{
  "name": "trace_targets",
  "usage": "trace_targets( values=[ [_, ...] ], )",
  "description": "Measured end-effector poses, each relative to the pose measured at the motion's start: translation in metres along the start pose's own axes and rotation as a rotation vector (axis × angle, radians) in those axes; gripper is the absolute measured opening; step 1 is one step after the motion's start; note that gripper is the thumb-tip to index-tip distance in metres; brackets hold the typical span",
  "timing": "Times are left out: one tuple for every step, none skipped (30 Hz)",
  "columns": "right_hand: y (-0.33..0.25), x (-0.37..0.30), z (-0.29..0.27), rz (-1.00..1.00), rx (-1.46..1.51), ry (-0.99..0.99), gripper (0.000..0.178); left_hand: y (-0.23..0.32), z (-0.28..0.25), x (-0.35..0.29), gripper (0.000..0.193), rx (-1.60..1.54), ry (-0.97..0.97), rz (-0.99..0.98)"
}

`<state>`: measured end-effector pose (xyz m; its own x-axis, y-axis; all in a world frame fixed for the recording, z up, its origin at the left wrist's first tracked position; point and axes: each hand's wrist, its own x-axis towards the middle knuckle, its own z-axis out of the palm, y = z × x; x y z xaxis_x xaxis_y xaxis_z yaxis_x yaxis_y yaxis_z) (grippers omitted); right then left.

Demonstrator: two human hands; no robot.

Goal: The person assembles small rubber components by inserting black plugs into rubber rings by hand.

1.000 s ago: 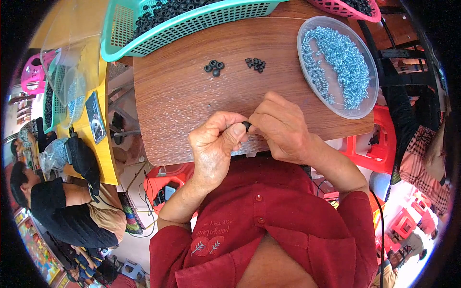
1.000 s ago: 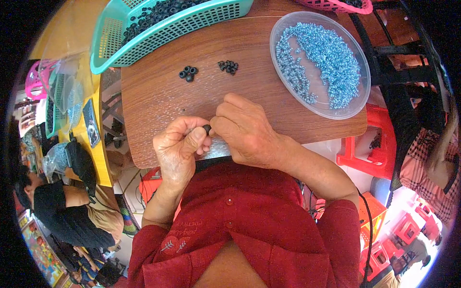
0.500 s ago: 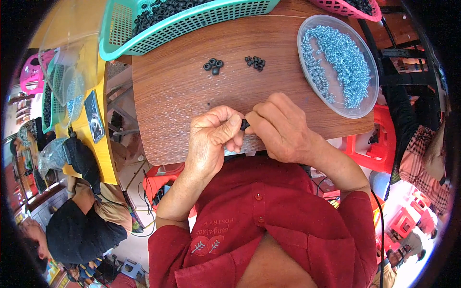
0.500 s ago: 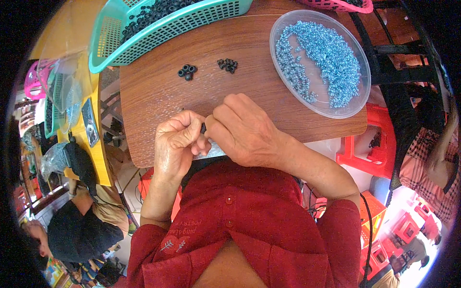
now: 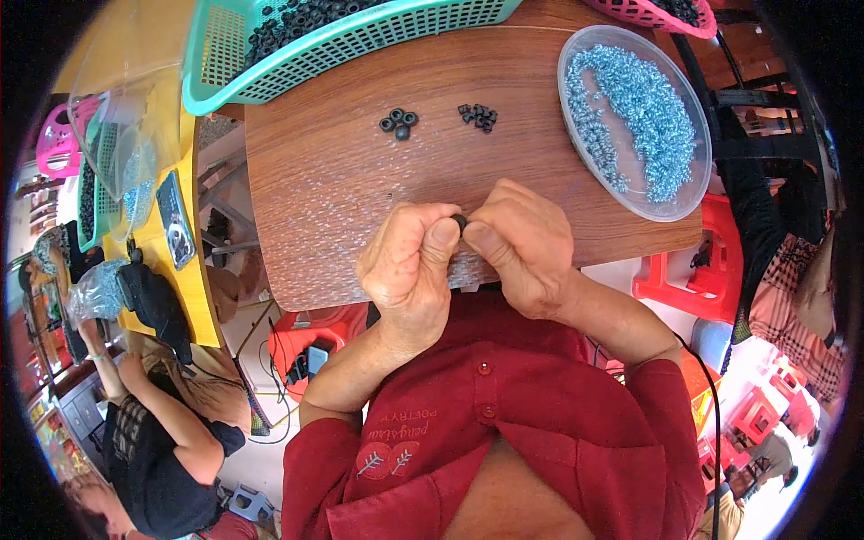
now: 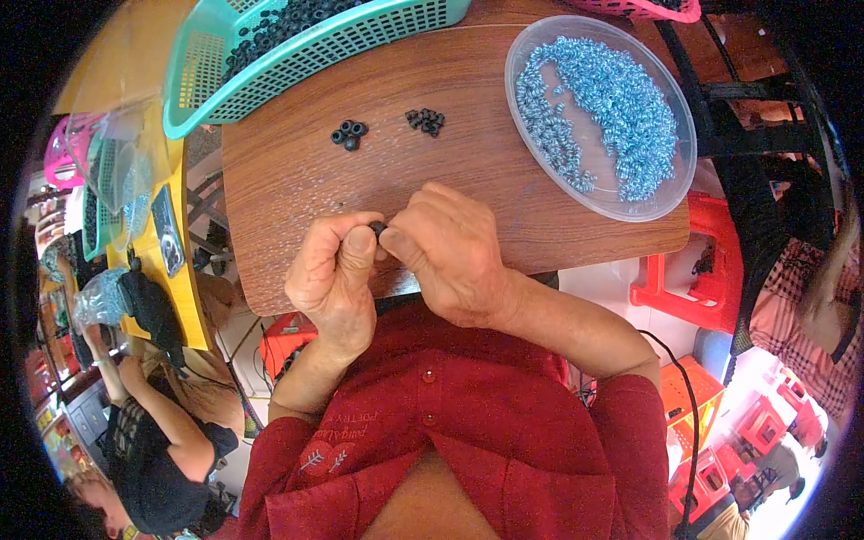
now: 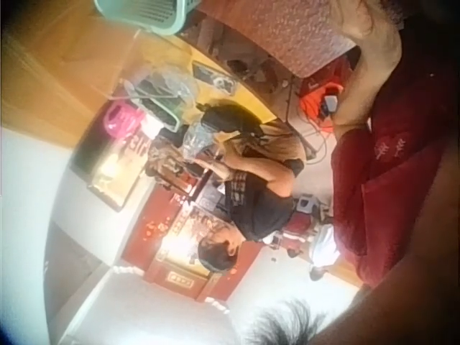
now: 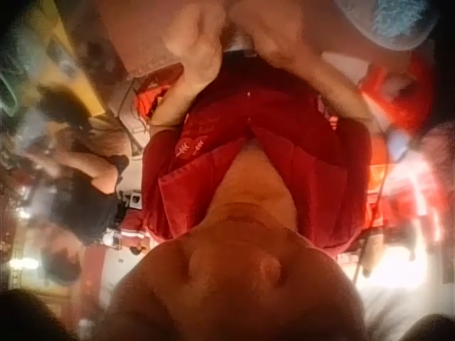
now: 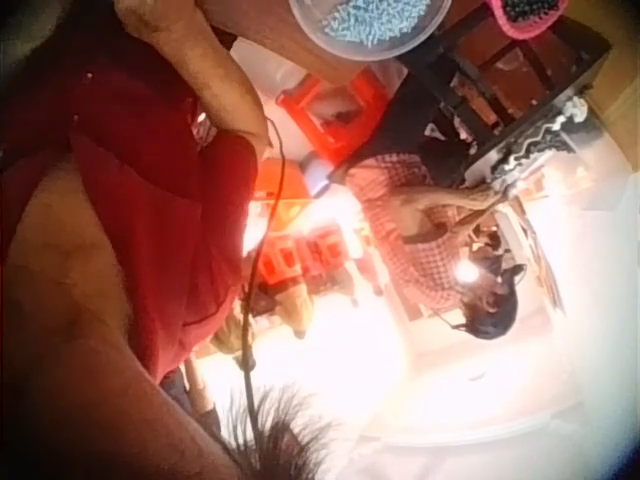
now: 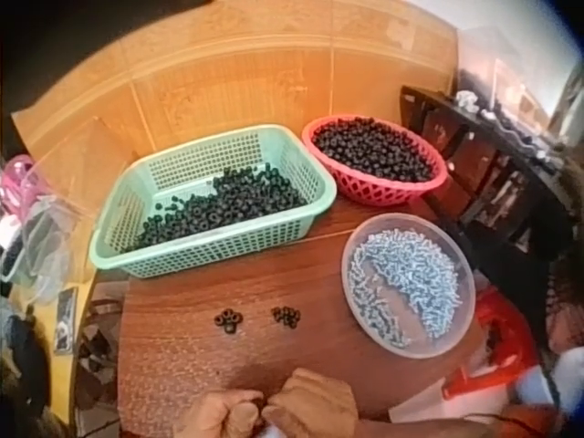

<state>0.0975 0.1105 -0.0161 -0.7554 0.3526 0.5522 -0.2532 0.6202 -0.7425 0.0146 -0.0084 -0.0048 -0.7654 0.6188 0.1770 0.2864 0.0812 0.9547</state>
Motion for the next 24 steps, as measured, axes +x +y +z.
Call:
trace_targets(
  values=[
    [-0.002, -0.001, 0.0, 0.109, 0.109, 0.001, 0.016, -0.003, 0.001, 0.002, 0.01, 0.087, 0.023, 0.14],
    [-0.004, -0.002, -0.001, 0.111, 0.107, 0.004, 0.016, -0.005, 0.002, 0.004, 0.009, 0.172, 0.043, 0.28],
    [-0.008, -0.003, -0.002, 0.249, 0.211, -0.011, 0.018, -0.006, 0.002, 0.005, 0.009, 0.17, 0.04, 0.281],
    [-0.011, -0.004, -0.003, 0.388, 0.315, -0.026, 0.02, -0.006, 0.002, 0.005, 0.009, 0.204, 0.043, 0.347],
    [-0.014, -0.004, -0.004, 0.388, 0.316, -0.026, 0.02, -0.007, 0.001, 0.006, 0.009, 0.24, 0.049, 0.414],
    [-0.017, -0.004, -0.005, 0.527, 0.427, -0.033, 0.022, -0.007, 0.0, 0.006, 0.009, 0.241, 0.05, 0.414],
    [-0.019, -0.004, -0.006, 0.665, 0.538, -0.042, 0.024, -0.008, 0.0, 0.005, 0.01, 0.264, 0.027, 0.412],
    [-0.018, -0.004, -0.007, 0.663, 0.538, -0.042, 0.024, -0.008, -0.001, 0.005, 0.01, 0.286, 0.004, 0.411],
    [-0.016, -0.004, -0.008, 0.744, 0.599, -0.07, 0.025, -0.008, -0.003, 0.005, 0.01, 0.286, 0.006, 0.413],
    [-0.014, -0.004, -0.008, 0.824, 0.66, -0.098, 0.026, -0.007, -0.006, 0.004, 0.011, -0.012, -0.084, 0.088],
    [-0.011, -0.004, -0.009, 0.819, 0.659, -0.098, 0.026, -0.007, -0.009, 0.005, 0.012, -0.308, -0.172, -0.236],
    [-0.008, -0.004, -0.009, 0.884, 0.71, -0.108, 0.025, -0.007, -0.011, 0.006, 0.012, -0.308, -0.171, -0.23],
    [-0.005, -0.003, -0.009, 0.948, 0.76, -0.118, 0.025, -0.006, -0.014, 0.007, 0.013, -0.341, -0.197, -0.241],
    [-0.004, -0.001, -0.01, 0.943, 0.76, -0.121, 0.025, -0.005, -0.016, 0.006, 0.015, -0.374, -0.22, -0.254],
    [-0.002, 0.0, -0.011, 0.96, 0.763, -0.141, 0.025, -0.004, -0.017, 0.007, 0.016, -0.407, -0.244, -0.266],
    [-0.002, 0.002, -0.011, 0.977, 0.765, -0.161, 0.025, -0.003, -0.018, 0.007, 0.016, -0.407, -0.241, -0.261],
    [-0.001, 0.002, -0.01, 0.972, 0.762, -0.162, 0.025, -0.002, -0.018, 0.008, 0.017, -0.412, -0.229, -0.256],
    [-0.001, 0.003, -0.01, 0.968, 0.789, -0.153, 0.026, 0.0, -0.018, 0.009, 0.017, -0.418, -0.217, -0.251],
    [-0.001, 0.004, -0.009, 0.964, 0.816, -0.144, 0.026, 0.0, -0.019, 0.009, 0.017, -0.419, -0.217, -0.245],
    [-0.002, 0.007, -0.01, 0.96, 0.814, -0.144, 0.026, 0.0, -0.019, 0.009, 0.018, -0.421, -0.218, -0.249],
    [-0.003, 0.01, -0.01, 0.954, 0.802, -0.154, 0.026, -0.001, -0.02, 0.009, 0.018, -0.423, -0.219, -0.252],
    [-0.004, 0.012, -0.011, 0.948, 0.79, -0.163, 0.026, -0.002, -0.021, 0.009, 0.018, -0.424, -0.219, -0.249],
    [-0.004, 0.013, -0.011, 0.944, 0.789, -0.163, 0.026, -0.003, -0.022, 0.008, 0.019, -0.411, -0.223, -0.272],
    [-0.002, 0.012, -0.01, 0.919, 0.762, -0.179, 0.026, -0.003, -0.023, 0.008, 0.019, -0.398, -0.226, -0.296]
  ],
)
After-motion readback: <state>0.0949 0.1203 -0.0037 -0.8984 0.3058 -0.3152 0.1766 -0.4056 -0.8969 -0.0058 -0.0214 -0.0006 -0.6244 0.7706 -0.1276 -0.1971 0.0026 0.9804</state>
